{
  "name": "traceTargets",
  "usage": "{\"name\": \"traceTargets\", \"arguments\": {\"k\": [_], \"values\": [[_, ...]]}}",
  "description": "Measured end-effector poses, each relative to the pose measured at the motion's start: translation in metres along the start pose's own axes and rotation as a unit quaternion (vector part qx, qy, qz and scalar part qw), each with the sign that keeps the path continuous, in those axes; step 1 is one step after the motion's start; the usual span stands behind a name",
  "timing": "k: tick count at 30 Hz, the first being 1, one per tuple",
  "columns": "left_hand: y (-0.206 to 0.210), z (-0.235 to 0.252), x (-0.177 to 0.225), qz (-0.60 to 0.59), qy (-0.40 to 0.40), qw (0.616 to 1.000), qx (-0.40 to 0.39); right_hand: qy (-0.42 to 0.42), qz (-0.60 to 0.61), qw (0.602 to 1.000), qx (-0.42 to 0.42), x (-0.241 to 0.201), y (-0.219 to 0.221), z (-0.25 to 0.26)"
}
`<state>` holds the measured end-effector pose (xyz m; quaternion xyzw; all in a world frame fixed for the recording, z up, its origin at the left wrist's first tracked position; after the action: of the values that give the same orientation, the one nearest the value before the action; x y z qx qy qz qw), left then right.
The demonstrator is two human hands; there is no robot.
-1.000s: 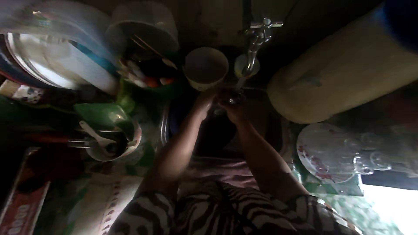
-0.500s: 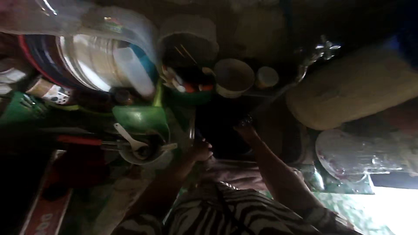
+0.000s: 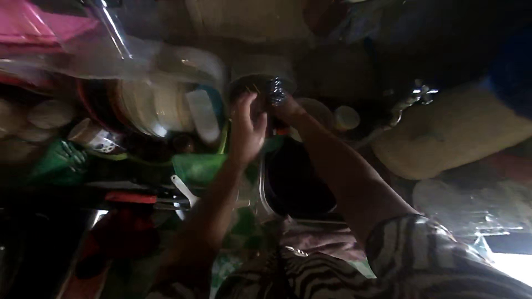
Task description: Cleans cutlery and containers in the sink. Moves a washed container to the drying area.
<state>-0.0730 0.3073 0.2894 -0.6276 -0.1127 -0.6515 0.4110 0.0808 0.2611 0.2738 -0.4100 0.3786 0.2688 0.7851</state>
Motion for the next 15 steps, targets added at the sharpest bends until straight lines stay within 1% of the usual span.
{"name": "traceTargets", "arguments": {"k": [2,4,6,8,10,11,12,13,14,15], "values": [[-0.003,0.036,0.002,-0.002,0.025,0.999,-0.039,0.045,-0.001,0.999,-0.026,0.005,0.017,0.000],[0.007,0.058,-0.002,0.013,0.042,0.995,-0.084,0.088,-0.013,0.994,-0.067,0.014,0.025,0.003],[0.023,0.068,-0.007,0.016,0.026,0.994,-0.109,0.089,-0.051,0.989,-0.111,0.014,0.026,0.011],[0.035,0.075,-0.013,0.033,-0.006,0.995,-0.093,0.068,-0.139,0.972,-0.180,0.015,0.026,0.015],[0.048,0.081,-0.025,0.069,-0.023,0.995,-0.063,0.079,-0.218,0.939,-0.256,0.024,0.024,0.011],[0.055,0.083,-0.034,0.098,-0.024,0.993,-0.054,0.090,-0.239,0.928,-0.272,0.032,0.022,0.008],[0.060,0.084,-0.045,0.146,-0.027,0.988,-0.044,0.094,-0.236,0.933,-0.254,0.041,0.019,0.005],[0.065,0.084,-0.056,0.216,-0.040,0.975,-0.036,0.090,-0.226,0.947,-0.212,0.053,0.014,0.002],[0.069,0.083,-0.065,0.289,-0.064,0.955,-0.033,0.089,-0.203,0.960,-0.172,0.061,0.009,-0.002],[0.072,0.082,-0.069,0.338,-0.090,0.936,-0.038,0.094,-0.168,0.971,-0.138,0.061,0.003,-0.007]]}}
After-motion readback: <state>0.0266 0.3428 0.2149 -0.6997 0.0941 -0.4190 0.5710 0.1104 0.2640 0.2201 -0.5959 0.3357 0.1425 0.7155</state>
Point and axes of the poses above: each hand's wrist, its own z-axis towards the middle knuckle, its own y-axis out of the palm, x = y × z, the point moved 7 cm from there along z, towards the middle knuckle, and after that the axes turned 15 degrees about -y, right-handed, at the moved point
